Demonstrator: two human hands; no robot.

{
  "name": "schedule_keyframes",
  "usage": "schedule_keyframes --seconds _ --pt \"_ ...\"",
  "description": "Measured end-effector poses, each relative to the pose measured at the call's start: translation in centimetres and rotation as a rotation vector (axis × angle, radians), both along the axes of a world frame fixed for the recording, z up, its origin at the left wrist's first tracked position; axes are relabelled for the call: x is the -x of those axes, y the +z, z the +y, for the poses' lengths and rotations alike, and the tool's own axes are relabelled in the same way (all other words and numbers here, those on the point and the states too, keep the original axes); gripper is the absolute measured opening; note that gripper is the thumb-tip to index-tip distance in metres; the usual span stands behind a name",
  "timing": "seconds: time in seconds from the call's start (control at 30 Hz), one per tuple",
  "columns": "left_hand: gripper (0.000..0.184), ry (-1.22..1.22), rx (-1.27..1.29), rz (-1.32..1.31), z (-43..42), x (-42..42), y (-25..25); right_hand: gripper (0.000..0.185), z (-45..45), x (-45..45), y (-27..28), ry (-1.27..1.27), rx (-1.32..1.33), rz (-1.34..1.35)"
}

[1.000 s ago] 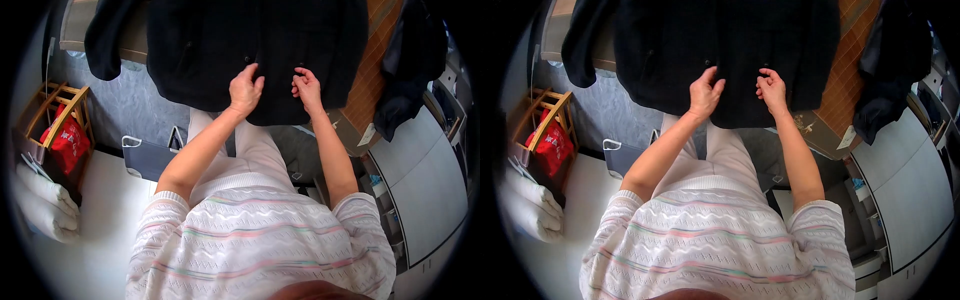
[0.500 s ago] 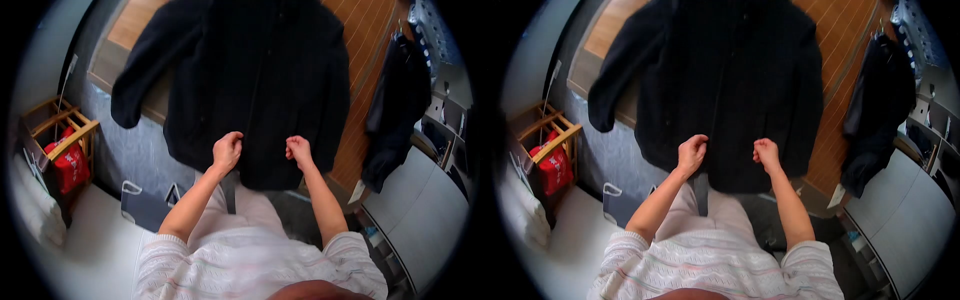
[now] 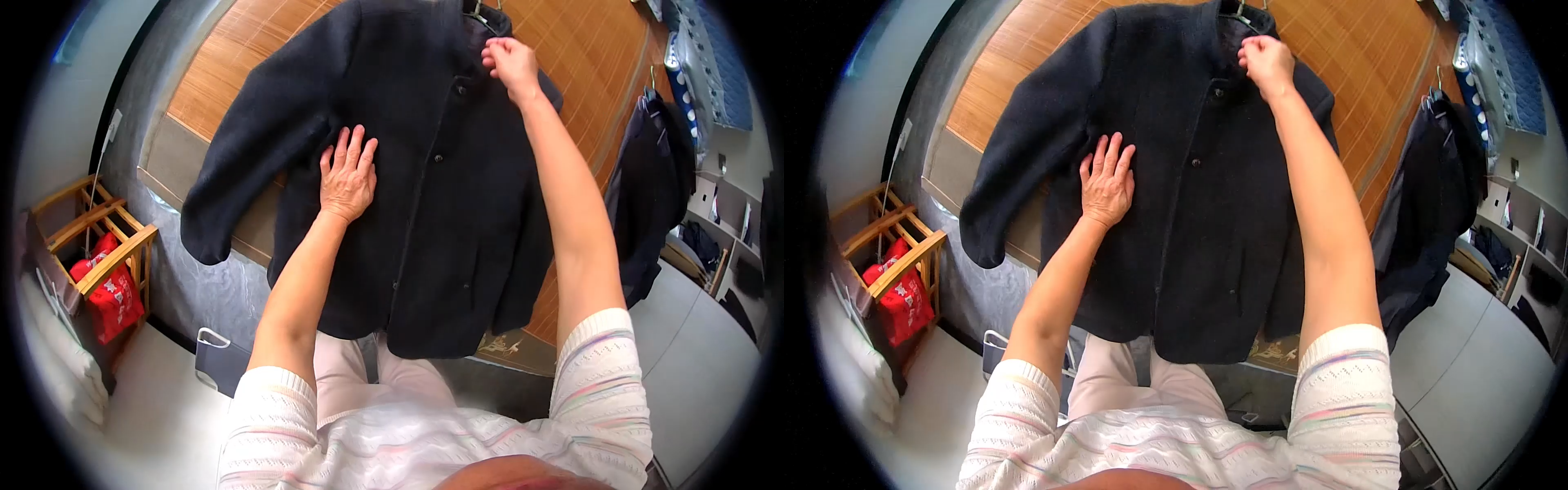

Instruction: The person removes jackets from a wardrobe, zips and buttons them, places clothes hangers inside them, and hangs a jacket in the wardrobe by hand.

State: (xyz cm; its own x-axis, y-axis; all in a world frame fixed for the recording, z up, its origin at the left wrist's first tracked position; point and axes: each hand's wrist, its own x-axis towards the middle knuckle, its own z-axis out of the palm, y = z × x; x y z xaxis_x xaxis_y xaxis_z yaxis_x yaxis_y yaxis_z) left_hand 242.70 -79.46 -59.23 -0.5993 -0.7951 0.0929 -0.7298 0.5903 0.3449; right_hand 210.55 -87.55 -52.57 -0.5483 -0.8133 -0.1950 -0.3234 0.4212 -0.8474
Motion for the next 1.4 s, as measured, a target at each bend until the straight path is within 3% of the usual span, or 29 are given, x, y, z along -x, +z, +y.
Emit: schedule_keyframes --seconds 0.03,0.07,0.27,0.47,0.53,0.63,0.77,1.07,1.23,1.33,1.4 --pt "0.045 0.004 -0.011 0.005 -0.1 0.0 -0.2 0.018 -2.0 1.2 -1.1 0.01 -0.02 0.104" --pt "0.046 0.005 -0.023 0.009 -0.2 0.0 -0.4 0.024 -3.7 1.3 -0.6 -0.016 -0.149 0.07" --pt "0.052 0.016 -0.086 -0.01 -0.3 0.0 -1.8 0.031 -8.9 3.0 -3.9 -0.147 -0.304 -0.228" --pt "0.053 0.017 -0.085 0.012 -0.3 -0.1 -2.3 0.027 -10.8 3.3 -6.2 -0.237 -0.284 -0.376" --pt "0.053 0.023 -0.078 0.015 -0.3 -0.2 -2.3 0.03 -12.5 7.2 -11.4 -0.313 -0.103 -0.415" --pt "0.052 0.031 -0.062 0.02 -0.2 -0.1 -2.5 0.025 -12.1 4.1 -6.6 -0.467 0.103 -0.384" --pt "0.051 0.04 -0.05 0.034 -0.3 -0.1 -2.5 0.011 -10.4 2.9 -2.0 -0.384 0.188 -0.402" --pt "0.046 0.026 -0.031 0.059 -0.3 0.0 0.1 0.016 1.2 -5.1 13.5 -0.265 0.364 -0.456" --pt "0.04 -0.091 -0.14 0.215 1.2 -1.6 6.8 0.017 9.3 -10.5 19.5 -0.349 0.444 -0.423" --pt "0.031 -0.243 -0.297 0.589 2.1 -2.9 17.2 0.014 12.6 -12.5 22.4 -0.393 0.519 -0.396" --pt "0.027 -0.428 -0.056 0.732 1.5 -3.8 25.5 0.013 14.1 -14.0 24.2 -0.405 0.575 -0.412"
